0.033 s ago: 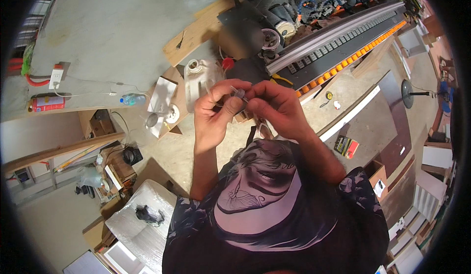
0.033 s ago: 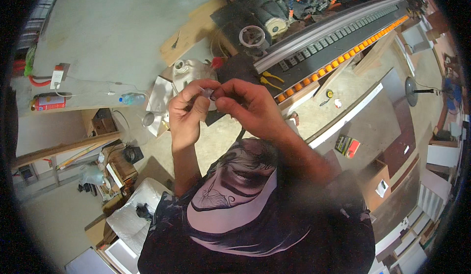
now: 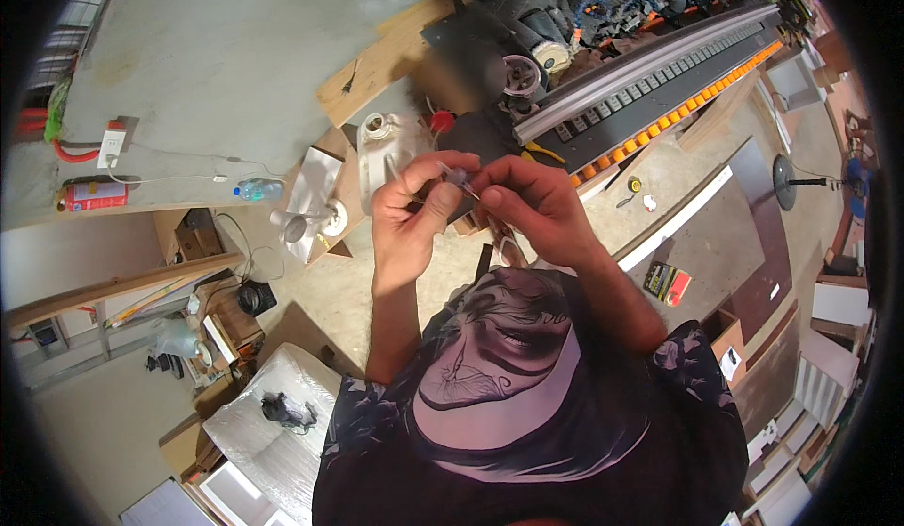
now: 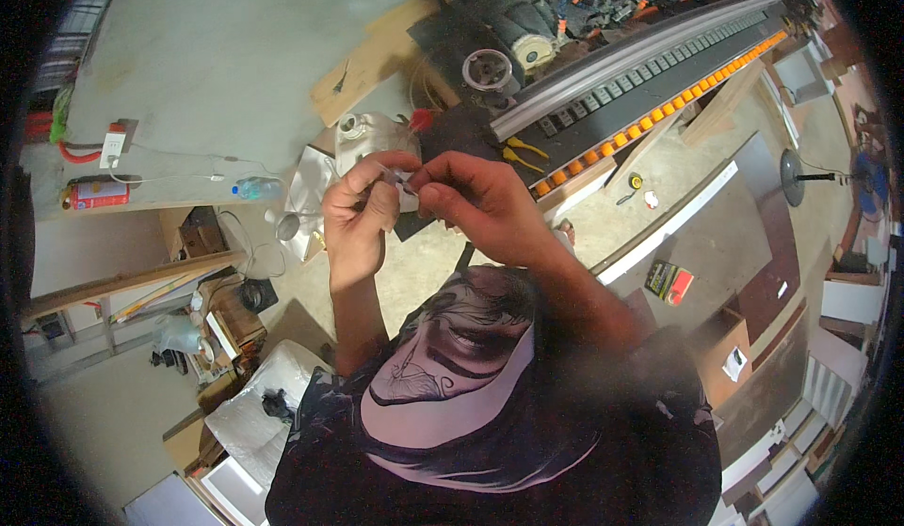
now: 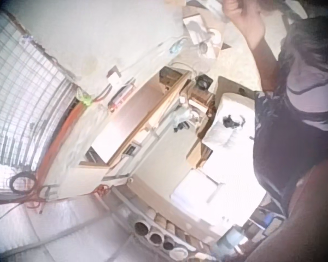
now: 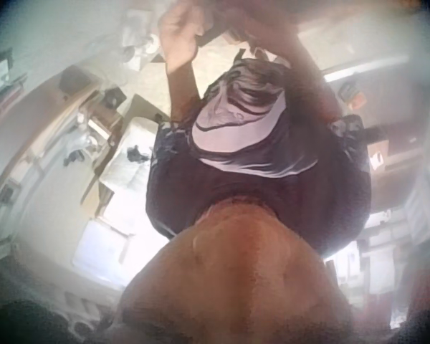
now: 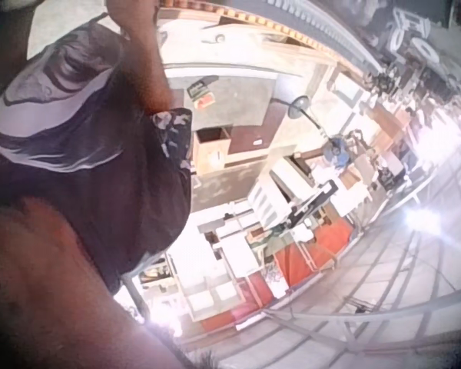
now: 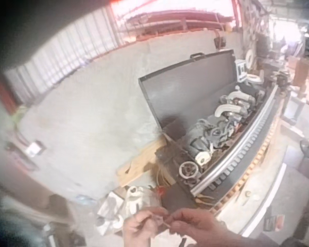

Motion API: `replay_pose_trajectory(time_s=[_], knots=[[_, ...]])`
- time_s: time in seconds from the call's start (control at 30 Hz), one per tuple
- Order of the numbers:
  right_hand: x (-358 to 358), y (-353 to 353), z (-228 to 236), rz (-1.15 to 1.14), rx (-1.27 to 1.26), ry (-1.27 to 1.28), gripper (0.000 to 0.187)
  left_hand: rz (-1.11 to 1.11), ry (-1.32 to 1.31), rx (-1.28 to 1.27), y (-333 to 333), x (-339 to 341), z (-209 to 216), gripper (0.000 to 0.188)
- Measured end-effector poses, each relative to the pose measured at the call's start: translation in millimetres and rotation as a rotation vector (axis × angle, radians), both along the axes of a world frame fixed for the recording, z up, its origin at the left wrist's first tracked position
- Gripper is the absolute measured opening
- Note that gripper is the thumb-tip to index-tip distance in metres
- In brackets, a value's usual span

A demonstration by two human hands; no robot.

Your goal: The person inserts a clear plastic tube into a red cap on a white plastic container, then secures the connection using a small metal clamp and pliers. The person also wipes the workbench surface with a cloth.

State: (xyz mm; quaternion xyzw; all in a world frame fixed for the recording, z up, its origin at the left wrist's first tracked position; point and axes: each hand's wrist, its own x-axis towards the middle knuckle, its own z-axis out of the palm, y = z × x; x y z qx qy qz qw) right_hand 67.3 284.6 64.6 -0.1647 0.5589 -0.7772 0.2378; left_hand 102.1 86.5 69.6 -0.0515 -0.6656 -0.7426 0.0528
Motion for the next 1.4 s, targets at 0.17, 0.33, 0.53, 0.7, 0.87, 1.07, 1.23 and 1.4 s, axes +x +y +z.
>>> replay_pose_trajectory(time_s=[0.17,0.33,0.53,0.7,0.87,1.07,1.23,1.4], knots=[[4.9,20.3,-5.5,0.207,-0.015,-0.054,0.031,0.077,-0.043,0.258,3.0,4.5,13.3,0.032],[19.7,64.9,-24.7,0.257,-0.097,-0.107,0.036,0.110,0.016,0.354,14.0,1.4,12.5,0.032],[46.2,113.7,-20.9,0.187,-0.028,-0.067,0.032,0.077,0.014,0.334,33.5,7.8,18.6,0.033],[73.0,131.5,-15.5,0.086,0.083,-0.075,0.028,0.025,0.002,0.323,58.9,17.3,22.5,0.034],[87.9,135.2,-10.3,0.017,0.226,0.012,0.022,0.003,-0.015,0.342,72.7,27.0,27.5,0.042],[88.0,118.5,7.4,-0.036,0.092,0.026,0.024,-0.110,-0.041,0.278,89.7,42.2,22.3,0.048],[76.5,87.6,11.9,0.023,0.007,0.041,0.025,-0.086,-0.044,0.095,89.2,53.8,17.2,0.036],[71.6,59.9,16.5,0.184,-0.183,-0.069,0.034,-0.008,-0.069,0.173,73.9,56.6,29.6,0.020]])
